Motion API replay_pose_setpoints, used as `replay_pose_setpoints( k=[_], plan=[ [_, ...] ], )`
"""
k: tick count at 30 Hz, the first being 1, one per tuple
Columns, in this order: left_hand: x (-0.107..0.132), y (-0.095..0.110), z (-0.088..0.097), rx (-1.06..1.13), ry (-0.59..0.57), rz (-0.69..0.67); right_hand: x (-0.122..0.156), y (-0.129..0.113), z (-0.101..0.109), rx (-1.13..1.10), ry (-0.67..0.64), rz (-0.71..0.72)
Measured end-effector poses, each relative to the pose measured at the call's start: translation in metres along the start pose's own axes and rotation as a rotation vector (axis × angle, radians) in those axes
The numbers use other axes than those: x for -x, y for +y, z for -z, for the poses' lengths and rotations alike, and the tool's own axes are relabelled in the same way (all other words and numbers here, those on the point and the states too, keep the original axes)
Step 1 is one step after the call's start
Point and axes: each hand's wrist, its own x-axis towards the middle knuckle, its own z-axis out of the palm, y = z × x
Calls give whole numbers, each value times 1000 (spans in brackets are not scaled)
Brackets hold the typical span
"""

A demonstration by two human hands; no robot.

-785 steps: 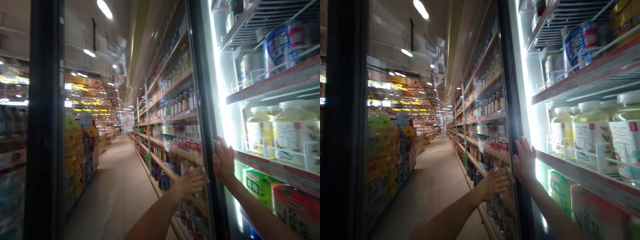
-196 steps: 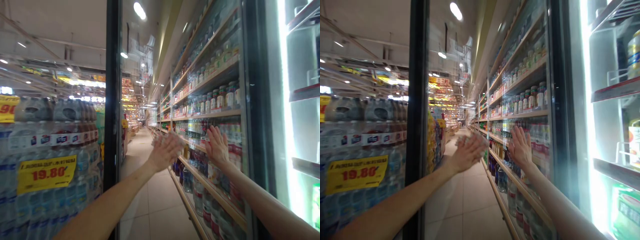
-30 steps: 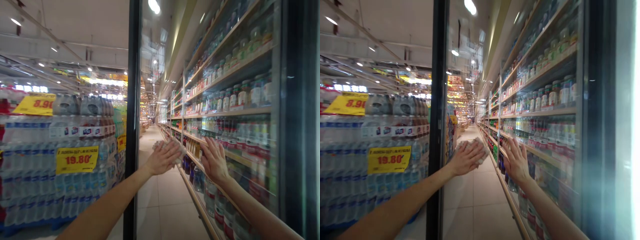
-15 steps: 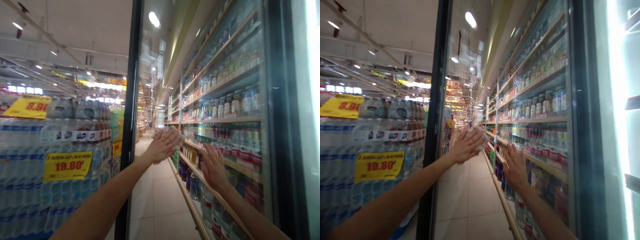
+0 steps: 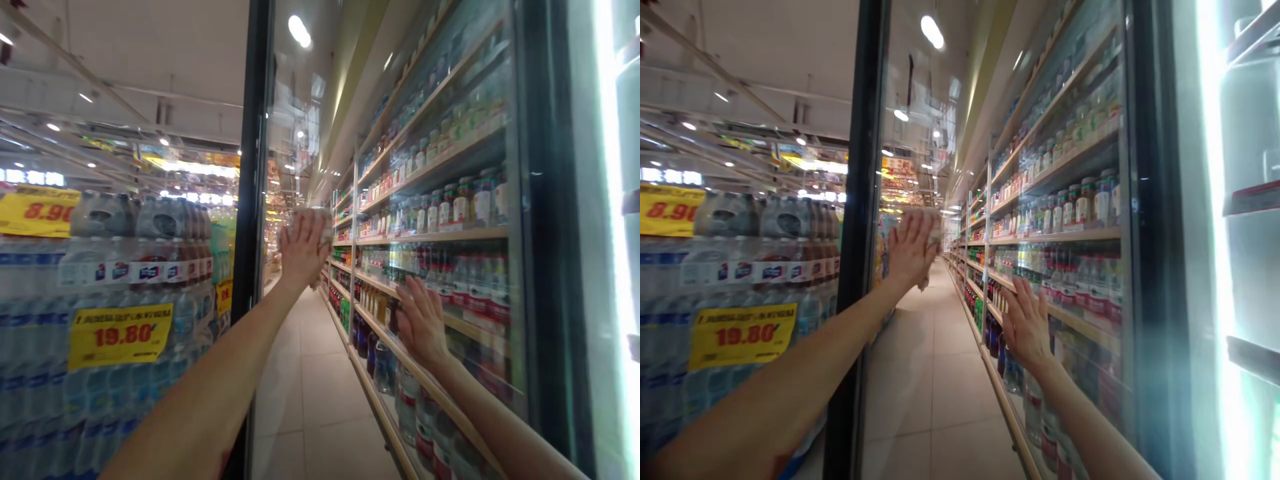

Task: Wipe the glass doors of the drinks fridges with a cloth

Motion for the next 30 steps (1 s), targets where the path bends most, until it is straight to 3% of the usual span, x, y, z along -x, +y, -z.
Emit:
replay_pose_setpoints(
  k=[1, 2, 3, 4, 7, 8, 9, 10, 12, 13, 14, 15, 18, 19, 20, 21, 24, 25, 26, 30],
  plan=[
    [-4, -3, 1, -14, 32, 135, 1, 1, 0, 2, 5, 0],
    [-4, -4, 1, -25, 48, 185, 2, 2, 1, 2, 5, -1],
    [0, -4, 1, -29, 39, 137, 3, 2, 1, -2, 4, -3],
    [5, -2, 1, -25, 11, -2, 3, 2, 1, -6, -1, -3],
    [17, 5, 0, 16, -121, -591, 2, 2, 1, -12, -15, -4],
    [16, 7, 0, 22, -143, -681, 2, 2, 1, -10, -11, -8],
    [12, 9, 0, 18, -141, -665, 0, 2, 1, -7, -3, -11],
    [7, 12, -1, 6, -117, -555, -1, 2, 1, -5, 7, -13],
    [0, 19, -3, -25, -34, -219, -2, 4, 1, -4, 27, -18],
    [0, 24, -5, -29, -3, -115, -2, 4, 1, -5, 32, -19],
    [4, 30, -8, -22, 7, -106, -2, 5, 2, -7, 32, -19],
    [10, 36, -11, -2, -4, -199, -1, 6, 2, -9, 32, -20],
    [32, 50, -18, 85, -100, -733, 3, 9, 3, -10, 23, -24],
    [35, 53, -18, 101, -121, -827, 4, 11, 3, -9, 19, -28],
    [34, 55, -18, 105, -127, -826, 6, 13, 4, -8, 17, -38],
    [29, 56, -17, 100, -117, -736, 7, 15, 4, -7, 17, -52],
    [11, 63, -13, 67, -69, -295, 9, 21, 7, -11, 37, -103],
    [7, 67, -13, 61, -66, -234, 9, 23, 9, -18, 49, -117],
    [7, 71, -14, 61, -75, -252, 9, 23, 11, -30, 61, -123],
    [28, 92, -23, 87, -103, -576, 2, 13, 15, -187, 102, -44]
  ],
)
